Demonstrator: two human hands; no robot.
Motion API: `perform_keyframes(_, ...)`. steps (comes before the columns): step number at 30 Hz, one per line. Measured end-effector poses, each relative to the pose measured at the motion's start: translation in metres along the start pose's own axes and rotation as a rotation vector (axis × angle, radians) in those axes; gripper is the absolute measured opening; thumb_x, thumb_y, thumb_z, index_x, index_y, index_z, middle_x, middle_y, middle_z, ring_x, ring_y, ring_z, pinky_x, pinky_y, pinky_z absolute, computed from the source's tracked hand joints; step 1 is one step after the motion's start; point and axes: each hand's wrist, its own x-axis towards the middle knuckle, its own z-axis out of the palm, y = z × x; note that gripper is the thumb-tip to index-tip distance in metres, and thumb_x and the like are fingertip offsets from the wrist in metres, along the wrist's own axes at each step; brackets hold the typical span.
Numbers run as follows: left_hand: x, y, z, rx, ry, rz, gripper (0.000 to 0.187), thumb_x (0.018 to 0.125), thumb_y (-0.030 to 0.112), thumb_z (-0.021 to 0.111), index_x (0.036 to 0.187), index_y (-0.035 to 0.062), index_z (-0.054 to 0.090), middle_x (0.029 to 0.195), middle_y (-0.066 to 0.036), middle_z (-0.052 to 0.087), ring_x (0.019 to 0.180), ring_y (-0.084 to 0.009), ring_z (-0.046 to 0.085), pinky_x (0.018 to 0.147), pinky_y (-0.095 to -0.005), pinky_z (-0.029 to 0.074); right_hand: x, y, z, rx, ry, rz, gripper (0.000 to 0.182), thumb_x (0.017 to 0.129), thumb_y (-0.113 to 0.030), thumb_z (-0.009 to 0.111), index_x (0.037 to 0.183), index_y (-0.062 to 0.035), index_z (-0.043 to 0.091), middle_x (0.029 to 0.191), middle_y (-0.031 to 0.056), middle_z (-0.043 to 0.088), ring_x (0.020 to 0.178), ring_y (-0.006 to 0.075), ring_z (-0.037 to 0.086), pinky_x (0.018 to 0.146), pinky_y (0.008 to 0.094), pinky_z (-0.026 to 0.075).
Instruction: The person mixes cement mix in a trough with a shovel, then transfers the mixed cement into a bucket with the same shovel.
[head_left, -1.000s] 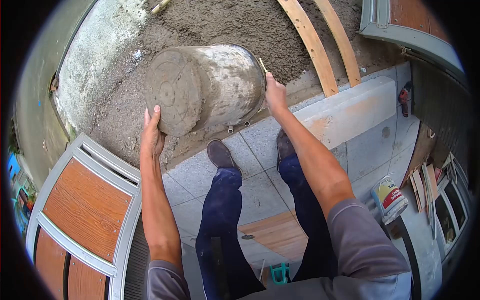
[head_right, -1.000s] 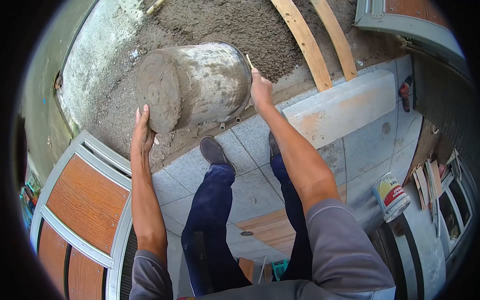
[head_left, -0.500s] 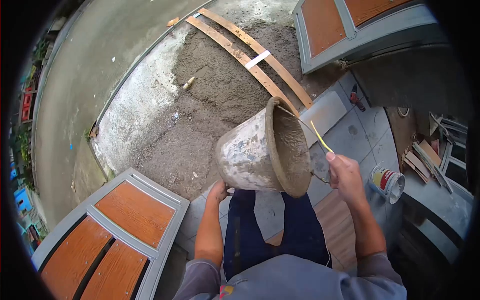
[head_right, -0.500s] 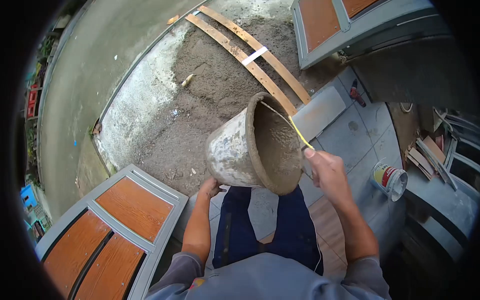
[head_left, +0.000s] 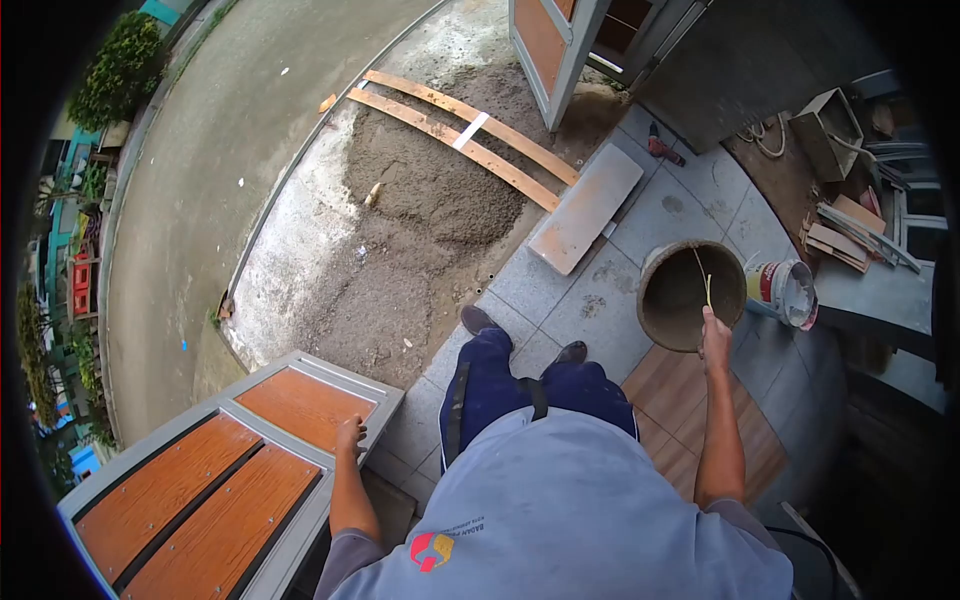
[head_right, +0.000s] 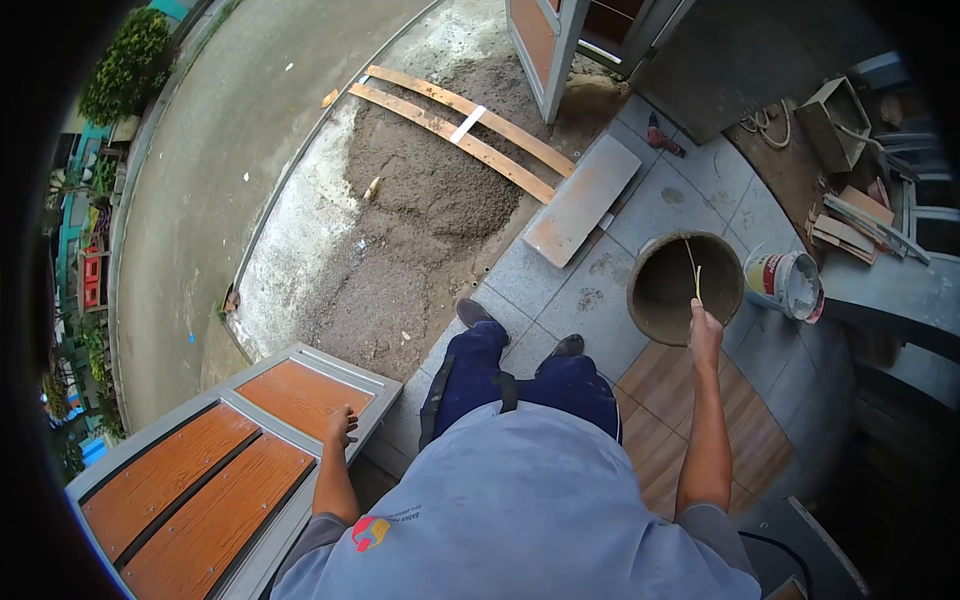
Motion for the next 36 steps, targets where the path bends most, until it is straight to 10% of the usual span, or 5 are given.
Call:
perform_keyframes(18, -0.127, 0.121, 0.213, 0.458, -0.174, 0.147, 0.06, 0.094, 0.05, 0.049, 0.139, 0.0101, 0.047, 0.139, -0.014, 0.051, 0.13, -0.0337, 0.046, 0.1, -0.0696, 0.029, -0.105, 0.405, -0.207, 0.946, 0.596, 0.966, 0.038, 0.089, -0.042, 0.065, 0.071, -0.0195, 0.04, 0.054, -0.0057, 0.026, 0.04, 0.0104, 0.024, 0.039, 0.0271, 0.024)
perform_keyframes(36, -0.186, 0.379, 0.461, 0.797, -0.176, 0.293, 0.057, 0.092, 0.049, 0.053, 0.132, 0.0079, 0.053, 0.131, -0.014, 0.056, 0.122, -0.0335, 0.05, 0.096, -0.0672, 0.035, 0.128, 0.25, -0.27, 1.516, 0.692, 0.606, 0.036, 0.092, -0.033, 0.062, 0.068, -0.0185, 0.039, 0.05, -0.004, 0.029, 0.037, 0.0106, 0.027, 0.04, 0.0276, 0.029)
